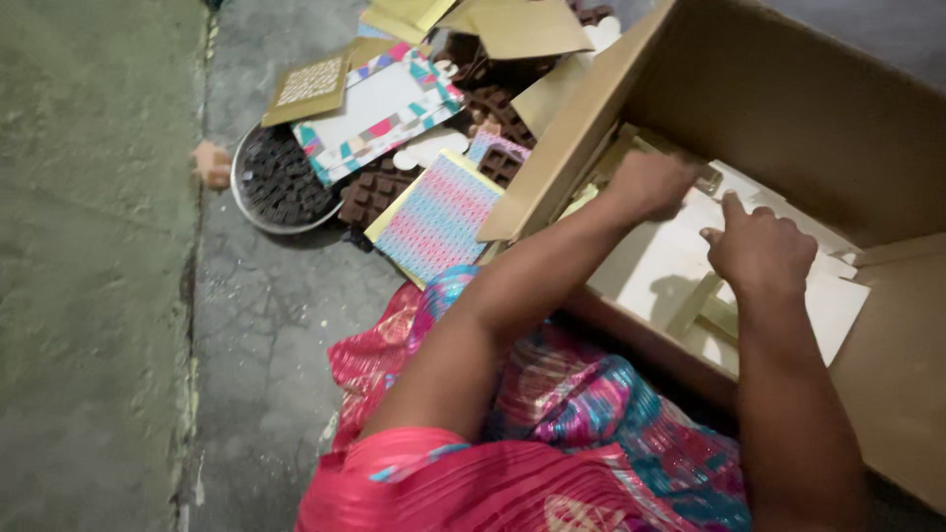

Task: The person sits on the floor and organizes various paper craft items into a cardboard box. They pick up patterned and gold-colored paper pieces, fold them, and place them into compartments within the box.

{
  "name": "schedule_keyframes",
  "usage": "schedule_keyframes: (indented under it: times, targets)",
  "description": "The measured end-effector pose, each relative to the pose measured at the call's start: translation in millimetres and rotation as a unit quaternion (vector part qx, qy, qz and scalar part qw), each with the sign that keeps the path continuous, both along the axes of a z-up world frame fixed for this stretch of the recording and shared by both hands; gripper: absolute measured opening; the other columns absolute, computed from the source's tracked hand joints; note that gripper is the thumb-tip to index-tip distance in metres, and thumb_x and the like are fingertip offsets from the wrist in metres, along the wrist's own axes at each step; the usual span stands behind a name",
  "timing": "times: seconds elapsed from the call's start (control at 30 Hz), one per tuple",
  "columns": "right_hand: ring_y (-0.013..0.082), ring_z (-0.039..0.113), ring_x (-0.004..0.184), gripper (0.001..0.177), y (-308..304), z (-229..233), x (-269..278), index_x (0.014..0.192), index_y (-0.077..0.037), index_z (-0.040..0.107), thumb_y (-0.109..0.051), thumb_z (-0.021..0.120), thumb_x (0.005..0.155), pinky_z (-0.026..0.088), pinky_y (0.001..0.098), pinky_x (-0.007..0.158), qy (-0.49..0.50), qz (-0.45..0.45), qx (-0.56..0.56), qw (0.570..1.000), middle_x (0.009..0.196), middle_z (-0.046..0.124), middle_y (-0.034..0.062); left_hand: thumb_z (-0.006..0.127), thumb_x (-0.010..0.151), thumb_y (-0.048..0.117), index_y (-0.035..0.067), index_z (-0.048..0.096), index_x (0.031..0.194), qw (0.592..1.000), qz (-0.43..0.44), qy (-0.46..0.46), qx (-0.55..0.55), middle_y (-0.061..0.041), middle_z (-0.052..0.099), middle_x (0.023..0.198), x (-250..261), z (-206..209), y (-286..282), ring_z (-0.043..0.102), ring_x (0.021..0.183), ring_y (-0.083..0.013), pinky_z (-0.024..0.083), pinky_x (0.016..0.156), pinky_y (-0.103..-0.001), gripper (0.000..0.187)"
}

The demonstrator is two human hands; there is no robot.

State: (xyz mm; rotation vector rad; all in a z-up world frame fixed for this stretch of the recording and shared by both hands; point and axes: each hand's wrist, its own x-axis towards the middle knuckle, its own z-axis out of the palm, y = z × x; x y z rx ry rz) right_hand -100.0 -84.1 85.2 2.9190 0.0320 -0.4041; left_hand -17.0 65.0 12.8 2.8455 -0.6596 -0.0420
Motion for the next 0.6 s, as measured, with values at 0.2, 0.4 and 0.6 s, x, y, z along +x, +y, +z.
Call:
schedule_keyframes:
  times: [0.2,0.4,0.6]
  targets:
    - [0.0357,0.068,0.117,0.061,9.2,-13.7,2.5,0.155,-0.031,0.050,-0.056,0.056,0.100,0.052,0.0534,0.093,0.041,-0.004,-0.031,0.999,0.128,0.071,0.0144,0.075,0.079,0.039,0.021,0.066,0.121,0.975,0.052,-0.098,-0.191,-0.009,0.068,0.116,-5.4,51.9,44.3,0.068,0.106,-0.0321,0.055,0.075,-0.046,0.047]
    - [0.0344,0.065,0.121,0.067,1.3,-10.6,3.7,0.158,-0.033,0.043,-0.062,0.053,0.099,0.051,0.0536,0.095,0.036,-0.013,-0.027,0.999,0.136,0.066,0.0142,0.070,0.097,0.022,0.016,0.068,0.122,0.850,0.168,-0.168,-0.470,-0.006,0.073,0.123,-43.6,41.6,151.7,0.076,0.099,-0.0218,0.063,0.083,-0.034,0.026]
    - [0.0319,0.056,0.133,0.074,-4.2,-13.8,5.5,0.160,-0.038,0.036,-0.067,0.052,0.095,0.049,0.0528,0.103,0.057,-0.014,-0.020,0.998,0.149,0.056,0.0092,0.071,0.097,0.032,0.011,0.060,0.130,0.808,0.378,-0.171,-0.418,-0.011,0.068,0.127,-82.1,-47.1,302.1,0.073,0.110,-0.0252,0.060,0.093,-0.044,0.041]
